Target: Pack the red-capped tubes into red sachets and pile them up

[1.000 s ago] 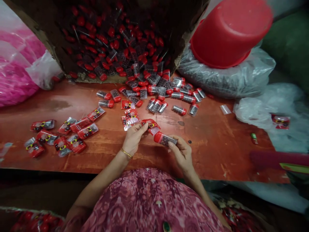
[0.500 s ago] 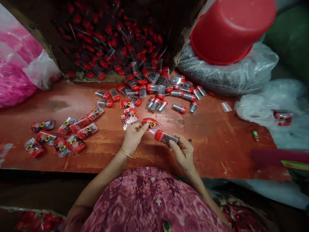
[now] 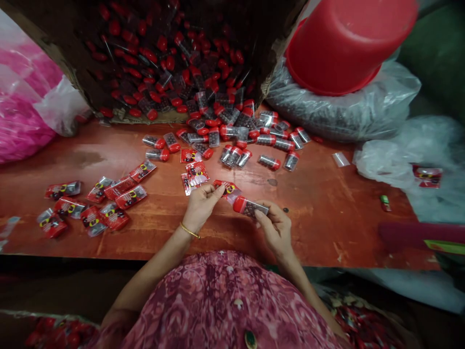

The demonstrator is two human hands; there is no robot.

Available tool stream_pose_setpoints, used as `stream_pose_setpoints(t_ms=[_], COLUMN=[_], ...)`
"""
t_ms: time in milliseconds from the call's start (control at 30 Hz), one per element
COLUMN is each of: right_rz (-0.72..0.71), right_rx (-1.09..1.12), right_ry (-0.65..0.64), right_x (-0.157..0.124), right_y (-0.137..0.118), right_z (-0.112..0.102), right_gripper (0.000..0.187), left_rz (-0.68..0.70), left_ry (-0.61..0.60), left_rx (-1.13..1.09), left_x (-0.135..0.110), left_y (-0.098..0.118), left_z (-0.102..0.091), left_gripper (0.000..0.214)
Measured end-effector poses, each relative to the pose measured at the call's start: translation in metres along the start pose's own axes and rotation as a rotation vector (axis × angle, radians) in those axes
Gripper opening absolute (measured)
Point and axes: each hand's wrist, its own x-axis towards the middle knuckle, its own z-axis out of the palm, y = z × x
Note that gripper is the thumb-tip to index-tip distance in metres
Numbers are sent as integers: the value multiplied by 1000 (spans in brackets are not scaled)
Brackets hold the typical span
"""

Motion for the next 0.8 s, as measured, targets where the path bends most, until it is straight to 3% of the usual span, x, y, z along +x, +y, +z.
stream_pose_setpoints(t_ms=[267, 433, 633, 800], right_rz=[40, 113, 105, 122], right_rx=[-48, 48, 138, 160], right_ry=[-16, -13, -7, 13], right_x=[0, -1, 1, 11], right_y=[1, 6, 7, 7], right_z=[8, 18, 29, 40], right_gripper=[16, 20, 24, 27], left_rz=[97, 78, -54, -183], left_ry=[40, 28, 78, 70], left_rx=[177, -30, -371, -419], left_x=[-5, -6, -4, -5], left_y=[-6, -1, 1, -2], left_z=[-1, 6, 18, 21], left_gripper=[23, 21, 32, 32])
